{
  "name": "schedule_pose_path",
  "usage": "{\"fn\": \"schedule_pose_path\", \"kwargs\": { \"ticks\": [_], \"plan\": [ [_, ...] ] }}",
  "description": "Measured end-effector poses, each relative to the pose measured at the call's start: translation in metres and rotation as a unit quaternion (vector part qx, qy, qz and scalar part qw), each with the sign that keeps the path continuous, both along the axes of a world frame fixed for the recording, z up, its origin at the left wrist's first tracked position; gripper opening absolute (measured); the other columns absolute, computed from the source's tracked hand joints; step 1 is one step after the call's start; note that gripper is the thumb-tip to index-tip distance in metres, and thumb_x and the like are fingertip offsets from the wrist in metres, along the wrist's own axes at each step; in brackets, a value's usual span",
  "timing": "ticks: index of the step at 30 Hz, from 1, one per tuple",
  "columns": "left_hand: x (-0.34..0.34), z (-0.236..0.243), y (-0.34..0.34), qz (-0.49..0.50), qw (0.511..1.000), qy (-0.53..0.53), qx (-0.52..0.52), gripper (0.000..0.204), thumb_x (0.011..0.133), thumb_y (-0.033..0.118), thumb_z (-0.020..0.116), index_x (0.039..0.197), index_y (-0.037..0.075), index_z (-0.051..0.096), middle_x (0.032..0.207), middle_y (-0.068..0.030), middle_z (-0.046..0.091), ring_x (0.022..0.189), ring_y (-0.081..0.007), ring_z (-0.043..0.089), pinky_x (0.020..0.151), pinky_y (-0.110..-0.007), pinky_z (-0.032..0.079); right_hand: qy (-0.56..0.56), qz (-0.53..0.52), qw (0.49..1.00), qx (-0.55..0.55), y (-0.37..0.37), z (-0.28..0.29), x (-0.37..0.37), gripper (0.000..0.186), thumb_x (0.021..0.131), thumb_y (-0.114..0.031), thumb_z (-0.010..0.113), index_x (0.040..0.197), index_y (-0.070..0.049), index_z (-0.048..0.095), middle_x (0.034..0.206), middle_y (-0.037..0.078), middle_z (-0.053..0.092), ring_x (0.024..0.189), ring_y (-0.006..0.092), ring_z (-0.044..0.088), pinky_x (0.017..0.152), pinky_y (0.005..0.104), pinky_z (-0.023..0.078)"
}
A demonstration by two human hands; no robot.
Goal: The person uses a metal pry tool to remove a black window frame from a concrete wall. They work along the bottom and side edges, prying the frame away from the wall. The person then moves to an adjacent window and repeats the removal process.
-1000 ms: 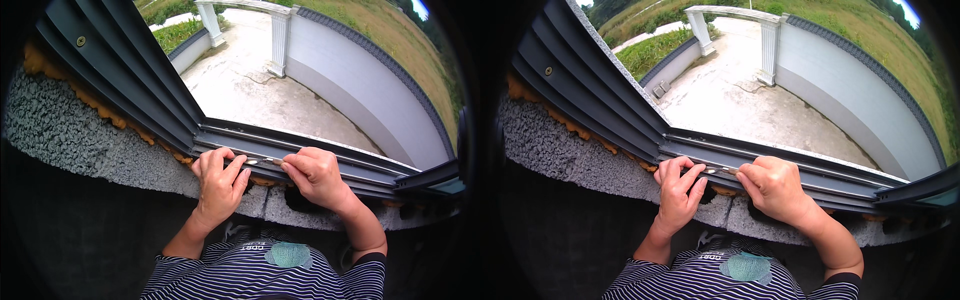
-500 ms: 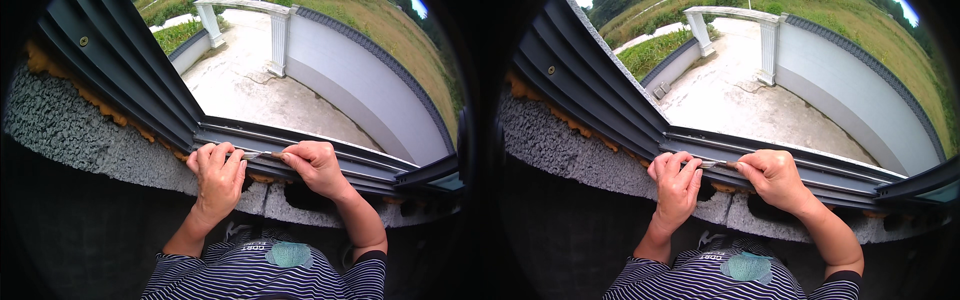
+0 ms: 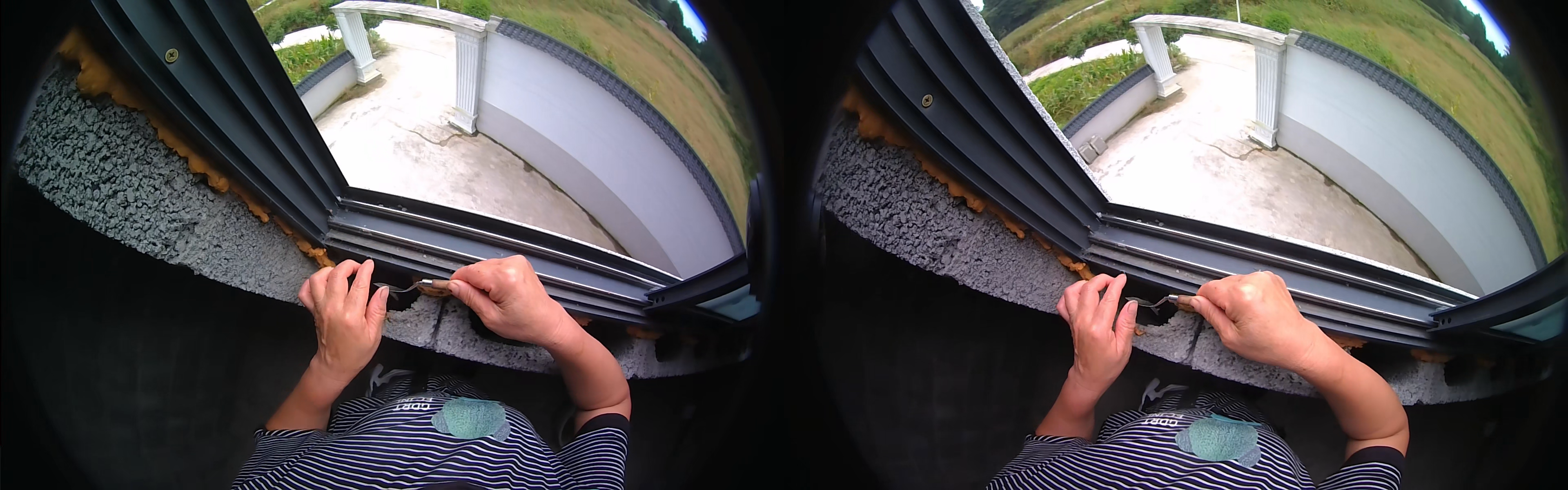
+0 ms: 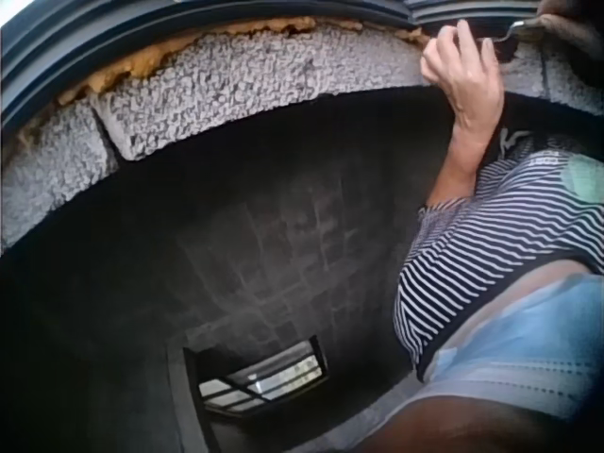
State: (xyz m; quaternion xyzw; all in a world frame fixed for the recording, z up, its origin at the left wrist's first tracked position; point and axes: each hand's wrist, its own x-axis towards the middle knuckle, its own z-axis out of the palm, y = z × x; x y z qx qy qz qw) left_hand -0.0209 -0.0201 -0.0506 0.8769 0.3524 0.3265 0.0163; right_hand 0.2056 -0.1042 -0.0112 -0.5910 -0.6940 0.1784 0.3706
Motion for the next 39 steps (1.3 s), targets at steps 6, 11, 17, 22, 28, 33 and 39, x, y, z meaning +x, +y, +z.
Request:
{"fn": "schedule_pose_path", "kwargs": {
  "ticks": [6,11,17,22,28,33,39],
  "plan": [
    [-0.008,-0.013,-0.001,-0.027,0.996,-0.077,0.026,0.011,0.087,0.012,0.072,0.093,0.003,0.071,0.096,-0.0066,0.064,0.091,-0.0273,0.055,0.088,-0.041,0.038,-0.002,-0.009,0.999,-0.043,-0.005,0.009,0.000,0.019,0.094,-0.017,0.066,0.082,-0.003,0.071,0.068,0.015,0.065,0.065,0.0353,0.065,0.057,0.0435,0.050],
    [-0.006,-0.028,-0.003,-0.073,0.988,-0.132,0.009,0.012,0.084,0.007,0.073,0.075,0.003,0.065,0.084,-0.0059,0.063,0.079,-0.0260,0.056,0.074,-0.039,0.042,0.042,-0.031,0.998,0.018,-0.005,0.010,0.002,0.009,0.090,-0.007,0.072,0.090,0.003,0.071,0.069,0.014,0.064,0.058,0.0272,0.063,0.054,0.0341,0.049],
    [0.000,-0.044,0.002,-0.107,0.980,-0.168,-0.011,0.016,0.082,0.007,0.075,0.071,0.004,0.063,0.079,-0.0070,0.062,0.071,-0.0258,0.056,0.064,-0.038,0.043,-0.009,-0.081,0.993,0.086,0.009,0.024,-0.008,0.009,0.092,-0.004,0.068,0.099,0.001,0.069,0.077,0.014,0.068,0.065,0.0291,0.067,0.058,0.0349,0.052],
    [0.005,-0.052,0.005,-0.103,0.980,-0.167,0.015,0.020,0.079,0.008,0.077,0.067,0.005,0.061,0.076,-0.0067,0.061,0.069,-0.0251,0.055,0.063,-0.037,0.043,-0.106,-0.061,0.986,0.110,0.035,0.015,-0.026,0.017,0.092,-0.006,0.065,0.109,-0.004,0.066,0.077,0.014,0.064,0.066,0.0339,0.065,0.057,0.0426,0.052],
    [0.004,-0.055,0.006,-0.108,0.977,-0.185,0.014,0.016,0.079,0.004,0.073,0.069,0.004,0.061,0.075,-0.0086,0.061,0.066,-0.0287,0.055,0.060,-0.040,0.043,-0.167,-0.049,0.982,0.074,0.068,0.012,-0.047,0.018,0.090,-0.007,0.062,0.107,-0.003,0.064,0.073,0.015,0.062,0.062,0.0362,0.064,0.054,0.0446,0.051],
    [0.005,-0.056,0.006,-0.114,0.975,-0.188,0.018,0.017,0.078,0.003,0.073,0.067,0.004,0.059,0.075,-0.0088,0.060,0.065,-0.0287,0.055,0.059,-0.040,0.042,-0.185,-0.060,0.979,0.063,0.081,0.006,-0.056,0.017,0.089,-0.007,0.062,0.104,-0.001,0.063,0.073,0.017,0.062,0.062,0.0378,0.065,0.054,0.0454,0.053],
    [0.005,-0.058,0.007,-0.114,0.975,-0.187,0.025,0.017,0.075,0.003,0.073,0.066,0.004,0.058,0.074,-0.0085,0.060,0.063,-0.0278,0.054,0.058,-0.039,0.041,-0.213,-0.091,0.971,0.054,0.079,0.004,-0.061,0.024,0.084,-0.004,0.062,0.107,-0.001,0.062,0.073,0.015,0.062,0.061,0.0358,0.065,0.054,0.0446,0.054]
  ]
}}
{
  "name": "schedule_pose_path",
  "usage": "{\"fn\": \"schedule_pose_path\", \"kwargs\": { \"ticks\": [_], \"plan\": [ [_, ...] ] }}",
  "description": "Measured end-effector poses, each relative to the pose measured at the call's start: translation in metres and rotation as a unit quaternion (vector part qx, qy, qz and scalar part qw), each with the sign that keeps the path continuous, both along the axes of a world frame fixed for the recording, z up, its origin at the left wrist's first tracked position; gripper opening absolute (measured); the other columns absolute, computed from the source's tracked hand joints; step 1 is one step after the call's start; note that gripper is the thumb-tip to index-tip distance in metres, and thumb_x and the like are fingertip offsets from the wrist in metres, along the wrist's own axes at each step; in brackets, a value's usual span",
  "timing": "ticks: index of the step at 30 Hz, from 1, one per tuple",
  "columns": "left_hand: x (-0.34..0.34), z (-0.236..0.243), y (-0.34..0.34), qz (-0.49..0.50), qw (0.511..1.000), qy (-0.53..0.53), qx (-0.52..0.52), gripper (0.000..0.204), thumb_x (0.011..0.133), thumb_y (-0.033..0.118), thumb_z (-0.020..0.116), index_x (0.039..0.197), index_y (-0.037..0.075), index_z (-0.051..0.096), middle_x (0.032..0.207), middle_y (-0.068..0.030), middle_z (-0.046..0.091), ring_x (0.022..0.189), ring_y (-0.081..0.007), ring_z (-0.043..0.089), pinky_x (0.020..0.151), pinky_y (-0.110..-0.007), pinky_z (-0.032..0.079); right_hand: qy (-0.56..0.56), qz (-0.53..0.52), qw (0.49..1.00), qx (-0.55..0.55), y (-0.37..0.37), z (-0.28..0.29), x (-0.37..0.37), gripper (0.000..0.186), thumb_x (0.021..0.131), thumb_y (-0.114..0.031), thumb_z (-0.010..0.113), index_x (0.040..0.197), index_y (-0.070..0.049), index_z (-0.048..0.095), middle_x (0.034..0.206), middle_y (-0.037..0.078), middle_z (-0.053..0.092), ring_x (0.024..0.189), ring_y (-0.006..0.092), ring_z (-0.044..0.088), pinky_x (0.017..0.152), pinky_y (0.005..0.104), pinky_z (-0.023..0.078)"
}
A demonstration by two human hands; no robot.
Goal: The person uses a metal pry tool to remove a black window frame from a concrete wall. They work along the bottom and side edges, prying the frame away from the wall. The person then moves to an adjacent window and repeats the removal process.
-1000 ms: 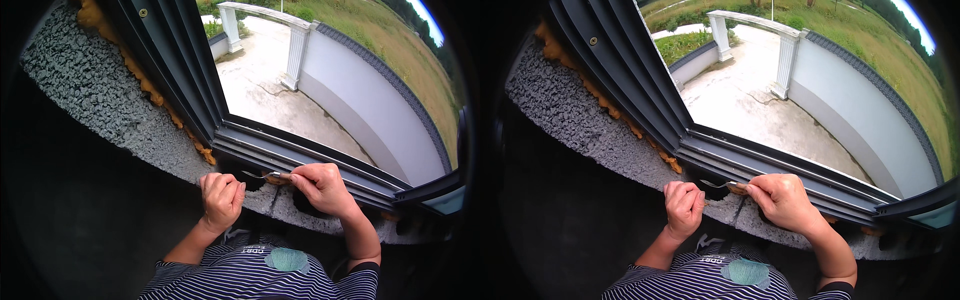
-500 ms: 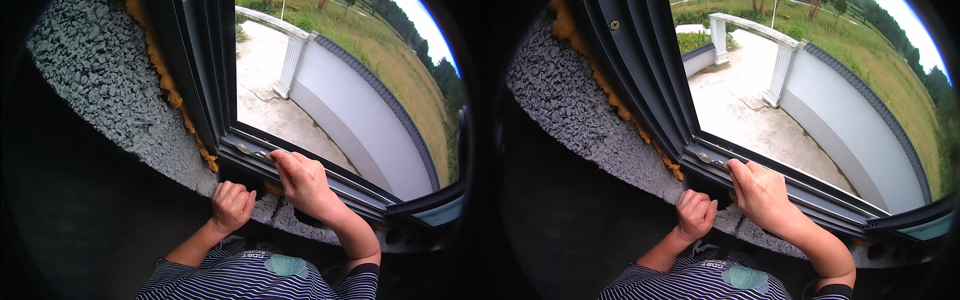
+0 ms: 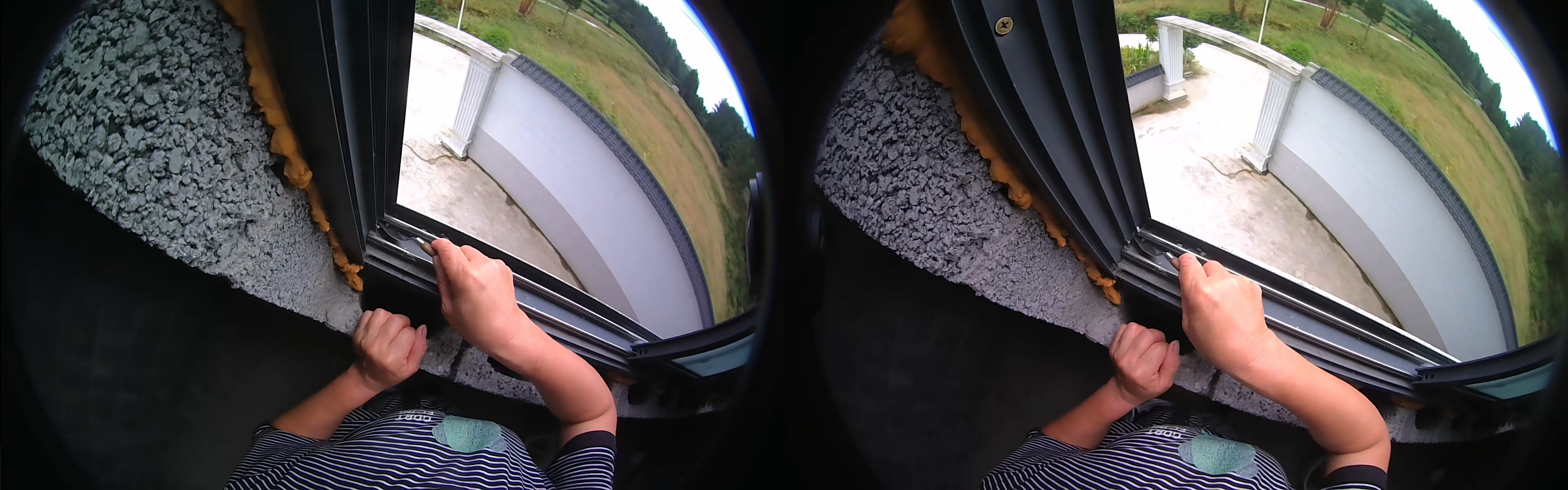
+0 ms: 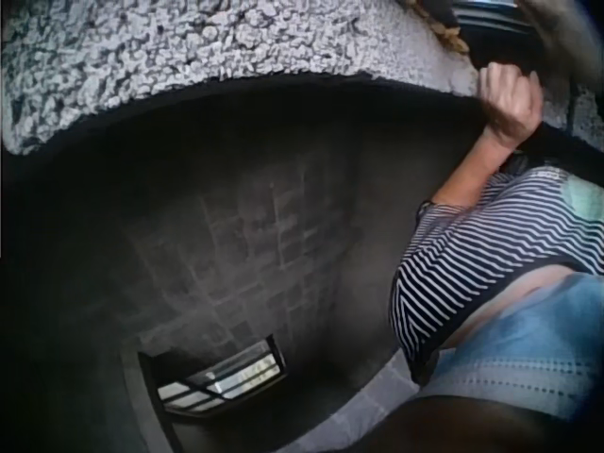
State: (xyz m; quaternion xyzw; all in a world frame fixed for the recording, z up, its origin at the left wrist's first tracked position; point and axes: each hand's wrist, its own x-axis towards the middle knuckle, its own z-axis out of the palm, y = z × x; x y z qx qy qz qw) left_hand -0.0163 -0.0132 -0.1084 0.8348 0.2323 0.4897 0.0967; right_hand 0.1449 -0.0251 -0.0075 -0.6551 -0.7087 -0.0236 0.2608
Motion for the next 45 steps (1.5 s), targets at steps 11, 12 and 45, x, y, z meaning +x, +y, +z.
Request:
{"fn": "schedule_pose_path", "kwargs": {
  "ticks": [11,12,45],
  "plan": [
    [0.002,-0.001,0.001,-0.001,1.000,0.003,0.014,0.020,0.073,0.004,0.075,0.064,0.007,0.057,0.073,-0.0068,0.058,0.063,-0.0251,0.053,0.057,-0.037,0.039,-0.069,-0.013,0.995,0.077,-0.004,-0.014,-0.010,0.042,0.076,-0.001,0.063,0.117,-0.002,0.067,0.072,0.009,0.055,0.059,0.0263,0.060,0.049,0.0382,0.049],
    [0.002,-0.001,0.002,0.000,1.000,0.004,0.013,0.021,0.073,0.004,0.075,0.064,0.007,0.057,0.073,-0.0068,0.058,0.063,-0.0251,0.053,0.057,-0.037,0.039,-0.081,0.000,0.994,0.078,-0.004,-0.014,-0.009,0.041,0.076,-0.003,0.064,0.117,0.000,0.066,0.073,0.009,0.055,0.061,0.0252,0.060,0.050,0.0368,0.049],
    [0.003,-0.005,0.000,0.003,1.000,-0.006,0.024,0.021,0.072,0.003,0.074,0.065,0.006,0.055,0.073,-0.0068,0.057,0.063,-0.0255,0.053,0.057,-0.038,0.040,0.235,0.078,0.961,-0.126,-0.059,0.009,0.021,0.015,0.095,-0.002,0.062,0.108,0.002,0.068,0.072,0.015,0.066,0.061,0.0264,0.066,0.057,0.0328,0.052]
  ]
}}
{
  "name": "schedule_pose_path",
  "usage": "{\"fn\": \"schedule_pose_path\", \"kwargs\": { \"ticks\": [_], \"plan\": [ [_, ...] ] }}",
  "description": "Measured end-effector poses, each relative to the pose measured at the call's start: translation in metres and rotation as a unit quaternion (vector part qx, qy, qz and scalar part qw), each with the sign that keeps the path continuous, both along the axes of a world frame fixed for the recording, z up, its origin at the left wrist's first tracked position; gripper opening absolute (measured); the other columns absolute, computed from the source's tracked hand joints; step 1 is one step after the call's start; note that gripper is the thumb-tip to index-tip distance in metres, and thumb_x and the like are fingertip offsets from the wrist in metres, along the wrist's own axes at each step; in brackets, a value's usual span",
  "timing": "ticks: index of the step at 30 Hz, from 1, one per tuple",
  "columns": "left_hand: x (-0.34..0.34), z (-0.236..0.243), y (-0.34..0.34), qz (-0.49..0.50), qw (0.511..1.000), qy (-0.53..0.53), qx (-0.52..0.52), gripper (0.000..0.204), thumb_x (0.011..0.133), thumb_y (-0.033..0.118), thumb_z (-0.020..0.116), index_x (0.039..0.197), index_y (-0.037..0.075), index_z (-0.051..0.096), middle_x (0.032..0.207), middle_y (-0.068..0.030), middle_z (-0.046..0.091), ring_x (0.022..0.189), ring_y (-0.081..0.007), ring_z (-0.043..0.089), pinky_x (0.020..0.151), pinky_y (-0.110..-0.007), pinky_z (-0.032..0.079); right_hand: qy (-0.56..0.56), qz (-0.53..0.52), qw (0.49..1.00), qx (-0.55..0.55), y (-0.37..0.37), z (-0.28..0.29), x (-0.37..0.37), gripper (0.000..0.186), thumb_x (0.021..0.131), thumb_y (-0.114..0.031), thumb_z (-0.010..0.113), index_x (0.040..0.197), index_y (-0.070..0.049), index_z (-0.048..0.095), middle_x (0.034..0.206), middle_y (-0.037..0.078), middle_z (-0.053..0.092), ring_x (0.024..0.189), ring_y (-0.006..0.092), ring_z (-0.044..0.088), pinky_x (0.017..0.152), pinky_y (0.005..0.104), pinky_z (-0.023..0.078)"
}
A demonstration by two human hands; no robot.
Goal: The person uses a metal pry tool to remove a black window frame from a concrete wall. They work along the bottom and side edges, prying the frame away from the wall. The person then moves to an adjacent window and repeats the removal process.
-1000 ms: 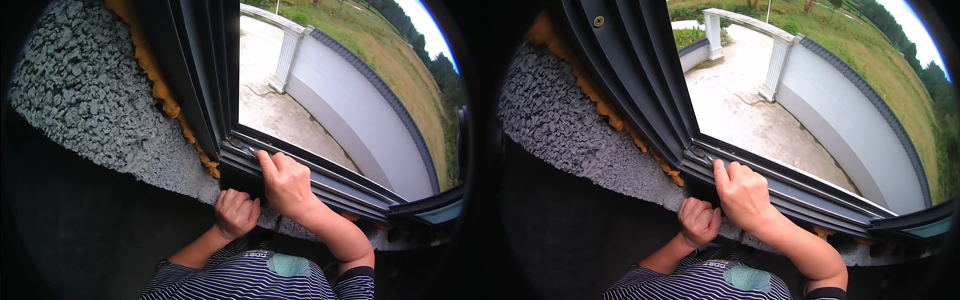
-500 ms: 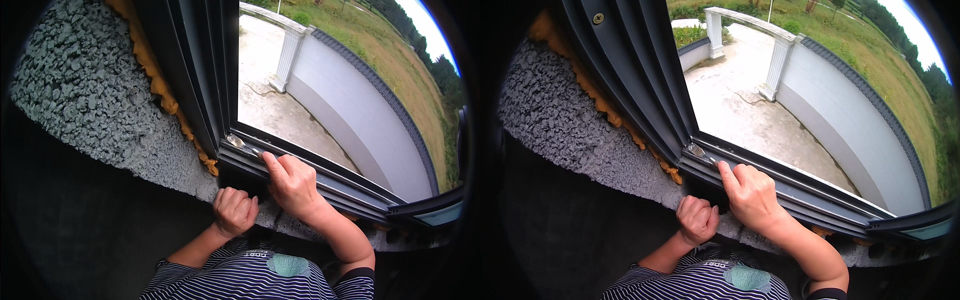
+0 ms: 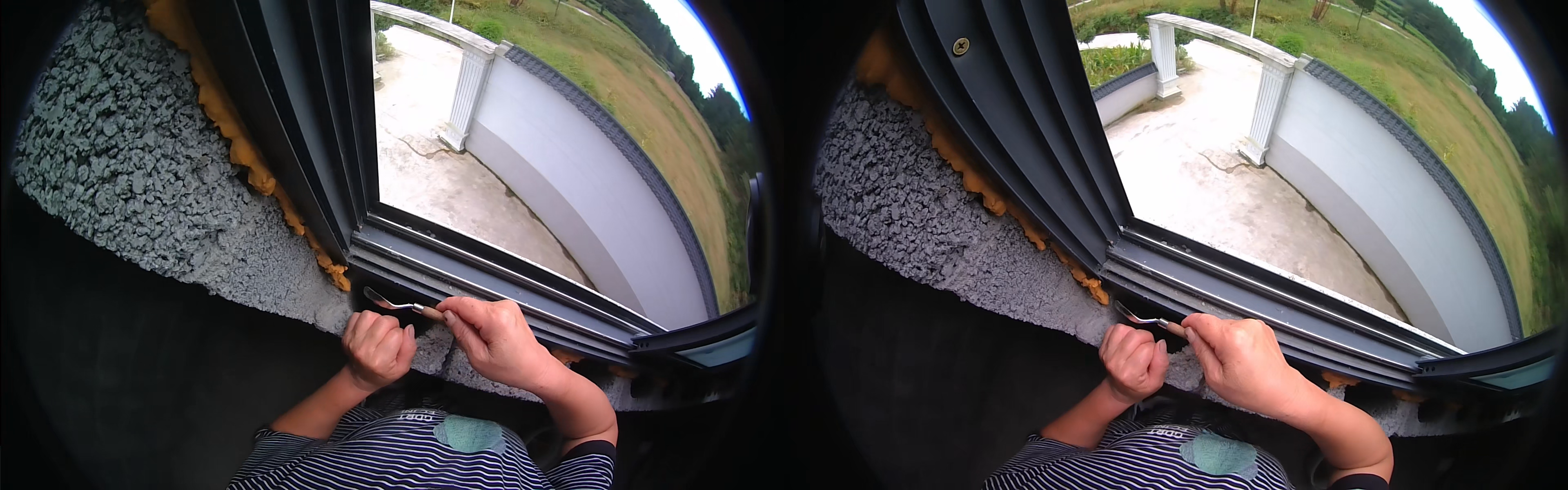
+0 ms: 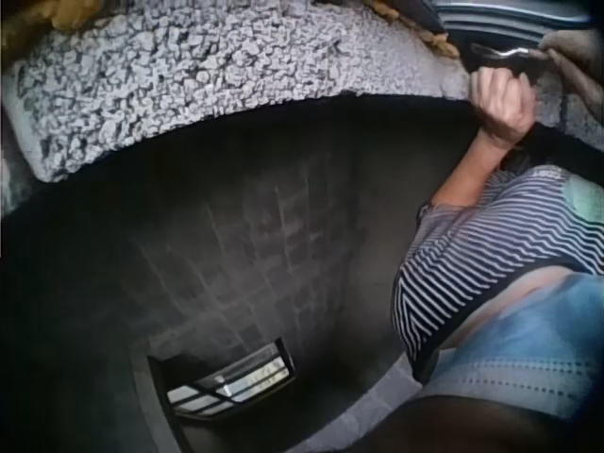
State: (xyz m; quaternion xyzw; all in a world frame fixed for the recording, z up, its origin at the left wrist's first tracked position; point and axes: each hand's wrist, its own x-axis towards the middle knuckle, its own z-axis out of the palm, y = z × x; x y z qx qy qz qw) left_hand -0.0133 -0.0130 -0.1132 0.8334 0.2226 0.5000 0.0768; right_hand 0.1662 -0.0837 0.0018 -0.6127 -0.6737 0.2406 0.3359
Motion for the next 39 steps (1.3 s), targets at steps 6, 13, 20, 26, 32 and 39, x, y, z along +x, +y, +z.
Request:
{"fn": "schedule_pose_path", "kwargs": {
  "ticks": [6,13,20,26,32,39],
  "plan": [
    [-0.001,0.001,-0.001,0.002,1.000,0.001,-0.011,0.017,0.075,0.002,0.071,0.066,0.005,0.057,0.076,-0.0068,0.060,0.064,-0.0261,0.054,0.058,-0.038,0.042,-0.023,-0.056,0.997,0.047,0.000,0.016,0.017,0.015,0.100,-0.003,0.057,0.111,0.002,0.067,0.066,0.009,0.063,0.055,0.0155,0.063,0.055,0.0270,0.050],
    [-0.002,-0.001,-0.003,0.006,1.000,0.016,-0.001,0.014,0.076,0.004,0.069,0.069,0.005,0.057,0.077,-0.0063,0.061,0.065,-0.0256,0.055,0.058,-0.038,0.043,-0.076,-0.087,0.991,0.062,0.027,0.033,0.038,0.012,0.099,-0.006,0.058,0.105,-0.001,0.067,0.066,0.014,0.061,0.057,0.0251,0.063,0.054,0.0350,0.049],
    [-0.004,0.001,-0.002,0.003,1.000,0.029,-0.001,0.013,0.075,0.005,0.069,0.068,0.005,0.059,0.078,-0.0063,0.062,0.066,-0.0245,0.056,0.060,-0.037,0.043,-0.131,-0.056,0.989,0.042,0.071,0.021,0.026,0.018,0.097,-0.016,0.057,0.088,-0.002,0.064,0.067,0.024,0.064,0.065,0.0432,0.066,0.059,0.0522,0.051],
    [-0.005,-0.001,-0.002,-0.001,0.999,0.034,0.000,0.015,0.076,0.008,0.071,0.067,0.006,0.059,0.079,-0.0061,0.063,0.066,-0.0234,0.057,0.059,-0.036,0.043,-0.182,-0.044,0.981,0.060,0.075,0.012,0.025,0.016,0.095,-0.014,0.057,0.085,-0.002,0.062,0.061,0.021,0.061,0.058,0.0413,0.064,0.053,0.0506,0.049],
    [-0.006,-0.004,-0.003,-0.002,0.999,0.034,-0.009,0.010,0.075,0.007,0.068,0.069,0.004,0.061,0.079,-0.0064,0.063,0.068,-0.0253,0.057,0.063,-0.037,0.045,-0.217,-0.074,0.973,0.022,0.042,0.027,0.039,0.014,0.094,-0.016,0.060,0.086,-0.005,0.062,0.063,0.016,0.063,0.059,0.0373,0.065,0.051,0.0473,0.049],
    [-0.005,-0.002,-0.002,-0.003,0.999,0.032,-0.002,0.011,0.074,0.007,0.068,0.068,0.005,0.060,0.079,-0.0065,0.063,0.068,-0.0253,0.057,0.062,-0.037,0.044,-0.210,-0.108,0.971,0.035,0.019,0.036,0.054,0.009,0.092,-0.012,0.064,0.094,-0.007,0.071,0.070,0.015,0.067,0.065,0.0358,0.067,0.056,0.0439,0.052]
  ]
}}
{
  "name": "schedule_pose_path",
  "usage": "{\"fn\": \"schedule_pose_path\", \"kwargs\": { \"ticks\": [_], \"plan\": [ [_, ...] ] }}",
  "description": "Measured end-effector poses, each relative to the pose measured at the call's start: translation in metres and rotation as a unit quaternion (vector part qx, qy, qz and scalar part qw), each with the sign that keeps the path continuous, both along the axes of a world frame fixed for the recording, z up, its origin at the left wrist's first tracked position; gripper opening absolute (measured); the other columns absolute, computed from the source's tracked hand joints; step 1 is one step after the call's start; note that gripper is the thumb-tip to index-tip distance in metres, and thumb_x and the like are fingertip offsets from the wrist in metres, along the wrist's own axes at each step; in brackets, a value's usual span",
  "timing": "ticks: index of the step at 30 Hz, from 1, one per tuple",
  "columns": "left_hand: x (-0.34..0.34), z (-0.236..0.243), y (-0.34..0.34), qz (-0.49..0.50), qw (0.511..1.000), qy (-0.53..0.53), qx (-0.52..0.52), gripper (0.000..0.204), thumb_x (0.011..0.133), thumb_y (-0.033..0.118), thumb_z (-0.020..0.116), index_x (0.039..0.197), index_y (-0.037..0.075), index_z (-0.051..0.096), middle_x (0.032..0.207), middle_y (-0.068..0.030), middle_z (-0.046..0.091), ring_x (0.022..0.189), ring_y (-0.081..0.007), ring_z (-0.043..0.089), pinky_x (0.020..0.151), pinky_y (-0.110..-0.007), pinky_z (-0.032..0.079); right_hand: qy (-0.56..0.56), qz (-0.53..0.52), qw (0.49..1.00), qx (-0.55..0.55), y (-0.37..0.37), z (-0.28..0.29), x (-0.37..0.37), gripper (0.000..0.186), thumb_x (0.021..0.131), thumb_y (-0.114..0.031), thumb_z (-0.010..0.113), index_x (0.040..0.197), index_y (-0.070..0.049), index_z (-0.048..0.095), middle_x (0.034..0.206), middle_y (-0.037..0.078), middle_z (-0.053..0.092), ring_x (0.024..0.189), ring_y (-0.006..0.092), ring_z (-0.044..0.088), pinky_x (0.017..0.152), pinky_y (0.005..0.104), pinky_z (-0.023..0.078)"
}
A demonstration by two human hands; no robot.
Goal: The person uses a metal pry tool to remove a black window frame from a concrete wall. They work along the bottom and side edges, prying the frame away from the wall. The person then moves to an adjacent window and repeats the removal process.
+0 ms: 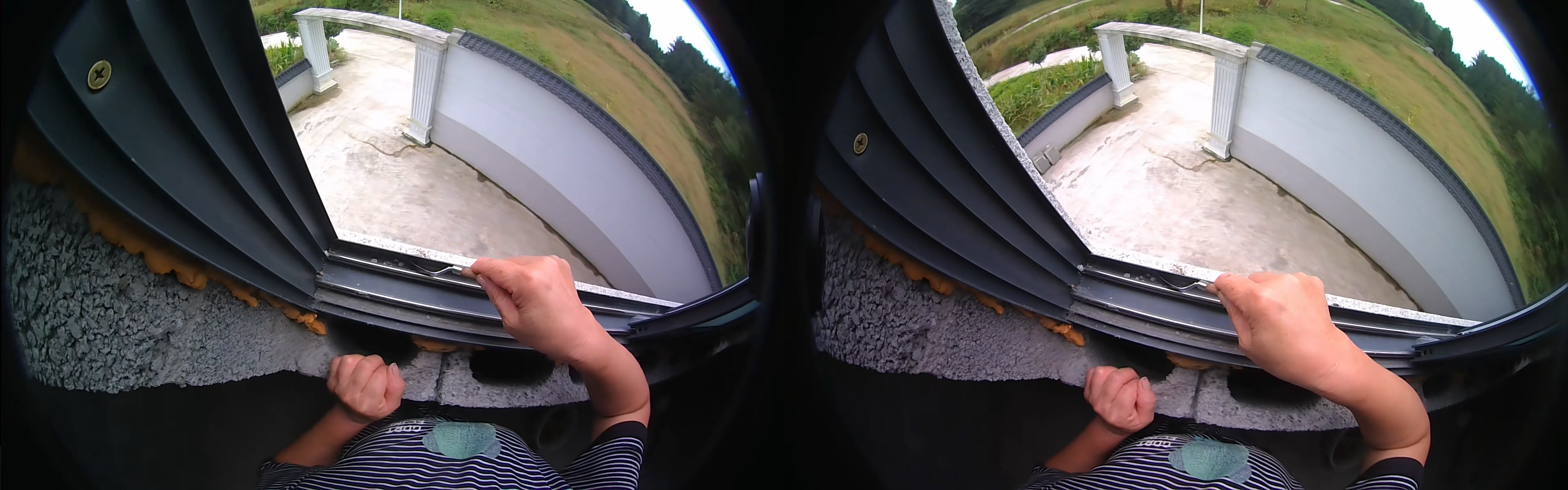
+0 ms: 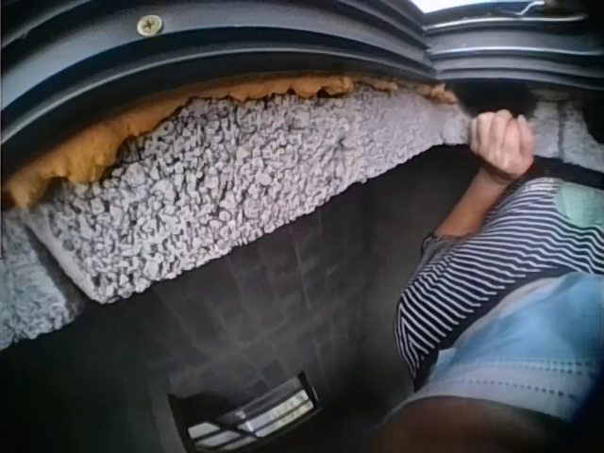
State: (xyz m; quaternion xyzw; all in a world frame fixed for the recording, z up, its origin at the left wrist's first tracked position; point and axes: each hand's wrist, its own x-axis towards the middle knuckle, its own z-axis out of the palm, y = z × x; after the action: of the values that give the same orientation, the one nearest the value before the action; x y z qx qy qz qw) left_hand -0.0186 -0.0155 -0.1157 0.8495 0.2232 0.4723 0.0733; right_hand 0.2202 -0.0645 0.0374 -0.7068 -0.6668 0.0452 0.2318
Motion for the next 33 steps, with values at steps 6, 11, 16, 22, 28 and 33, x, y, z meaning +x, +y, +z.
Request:
{"fn": "schedule_pose_path", "kwargs": {
  "ticks": [6,11,16,22,28,33],
  "plan": [
    [0.001,0.000,0.000,-0.002,1.000,-0.002,-0.002,0.012,0.075,0.008,0.069,0.069,0.005,0.059,0.079,-0.0066,0.063,0.067,-0.0246,0.057,0.061,-0.037,0.043,0.090,-0.011,0.995,-0.033,-0.006,0.009,0.022,0.013,0.092,-0.011,0.065,0.099,-0.006,0.076,0.078,0.016,0.071,0.072,0.0355,0.069,0.065,0.0403,0.054],
    [0.000,0.000,0.000,0.002,1.000,0.003,0.003,0.014,0.076,0.010,0.070,0.067,0.006,0.059,0.079,-0.0058,0.064,0.067,-0.0232,0.057,0.058,-0.036,0.042,0.096,0.013,0.994,-0.054,0.000,0.006,0.031,0.014,0.089,-0.004,0.069,0.101,0.000,0.076,0.079,0.015,0.073,0.065,0.0273,0.067,0.064,0.0327,0.053],
    [-0.001,0.002,-0.001,-0.004,1.000,-0.002,-0.014,0.007,0.077,0.010,0.070,0.079,0.004,0.068,0.084,-0.0053,0.065,0.070,-0.0227,0.058,0.061,-0.035,0.045,0.162,-0.001,0.983,-0.088,0.015,0.006,0.032,0.015,0.089,-0.009,0.068,0.100,-0.004,0.077,0.080,0.017,0.072,0.071,0.0307,0.069,0.068,0.0360,0.054],
    [-0.004,0.006,-0.003,-0.019,0.998,-0.034,-0.039,0.019,0.077,0.007,0.070,0.096,0.002,0.072,0.088,-0.0068,0.065,0.073,-0.0225,0.059,0.064,-0.035,0.048,0.173,0.011,0.982,-0.072,0.026,-0.004,0.029,0.016,0.089,-0.006,0.069,0.102,-0.002,0.077,0.081,0.016,0.073,0.069,0.0235,0.069,0.067,0.0326,0.054],
    [-0.010,0.033,-0.002,-0.013,0.999,-0.020,-0.028,0.022,0.079,0.004,0.068,0.100,0.001,0.072,0.090,-0.0084,0.065,0.073,-0.0239,0.059,0.066,-0.035,0.048,0.176,0.034,0.984,-0.010,0.022,-0.026,0.034,0.015,0.090,-0.011,0.068,0.100,-0.008,0.078,0.088,0.017,0.074,0.081,0.0346,0.071,0.073,0.0396,0.056],
    [-0.001,0.057,0.007,0.005,1.000,-0.006,-0.009,0.025,0.084,0.004,0.065,0.107,0.000,0.070,0.094,-0.0121,0.064,0.079,-0.0279,0.058,0.070,-0.038,0.050,0.178,0.073,0.980,0.048,0.024,-0.042,0.033,0.014,0.090,-0.008,0.069,0.101,-0.006,0.077,0.088,0.015,0.074,0.079,0.0313,0.071,0.071,0.0372,0.056]
  ]
}}
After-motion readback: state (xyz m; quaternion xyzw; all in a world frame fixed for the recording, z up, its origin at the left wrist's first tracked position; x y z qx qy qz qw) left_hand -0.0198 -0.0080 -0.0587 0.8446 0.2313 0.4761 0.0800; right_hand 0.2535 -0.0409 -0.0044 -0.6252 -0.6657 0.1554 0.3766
